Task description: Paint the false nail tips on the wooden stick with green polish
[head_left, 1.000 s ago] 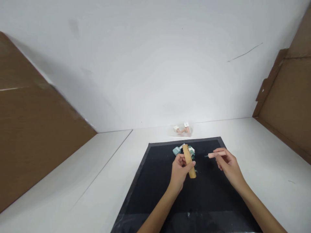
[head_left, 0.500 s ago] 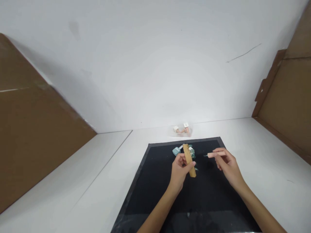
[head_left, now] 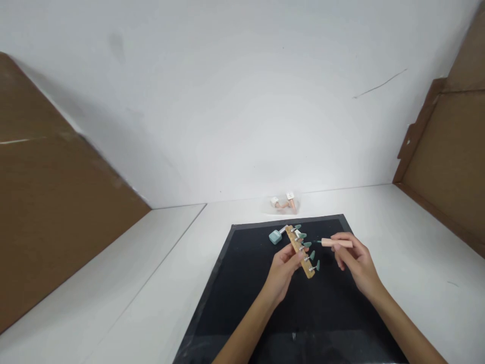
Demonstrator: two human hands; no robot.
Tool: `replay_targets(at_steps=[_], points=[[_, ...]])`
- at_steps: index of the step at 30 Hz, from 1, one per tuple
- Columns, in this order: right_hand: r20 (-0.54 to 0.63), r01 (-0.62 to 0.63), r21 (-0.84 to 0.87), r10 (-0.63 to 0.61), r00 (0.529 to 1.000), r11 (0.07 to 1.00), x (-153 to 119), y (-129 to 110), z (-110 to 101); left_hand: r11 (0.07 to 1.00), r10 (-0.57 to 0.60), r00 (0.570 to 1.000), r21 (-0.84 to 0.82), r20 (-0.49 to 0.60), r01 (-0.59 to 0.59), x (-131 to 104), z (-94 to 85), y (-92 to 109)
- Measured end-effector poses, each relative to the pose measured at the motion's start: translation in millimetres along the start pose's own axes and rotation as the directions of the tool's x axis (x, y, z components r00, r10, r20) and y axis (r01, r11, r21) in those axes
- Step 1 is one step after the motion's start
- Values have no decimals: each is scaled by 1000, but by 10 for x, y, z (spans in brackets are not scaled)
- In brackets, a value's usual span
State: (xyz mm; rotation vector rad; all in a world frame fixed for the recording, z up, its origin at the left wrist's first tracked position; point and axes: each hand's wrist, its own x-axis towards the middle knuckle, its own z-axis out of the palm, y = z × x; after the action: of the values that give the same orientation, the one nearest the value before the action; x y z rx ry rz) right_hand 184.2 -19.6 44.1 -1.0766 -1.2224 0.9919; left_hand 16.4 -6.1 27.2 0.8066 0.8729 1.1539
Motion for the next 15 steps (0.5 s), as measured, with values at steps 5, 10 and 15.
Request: replay_targets(at_steps=[5, 10, 15], points=[[43, -4, 13, 3, 999, 1000, -8, -2, 1, 998, -55, 998, 17, 42, 54, -3, 13, -14], [44, 1, -1, -1, 999, 1000, -12, -26, 7, 992, -60, 995, 120, 78, 50, 9, 1, -64], [55, -3, 9, 2, 999, 1000, -14, -28, 9, 987, -61, 994, 153, 90, 47, 18, -10, -81]])
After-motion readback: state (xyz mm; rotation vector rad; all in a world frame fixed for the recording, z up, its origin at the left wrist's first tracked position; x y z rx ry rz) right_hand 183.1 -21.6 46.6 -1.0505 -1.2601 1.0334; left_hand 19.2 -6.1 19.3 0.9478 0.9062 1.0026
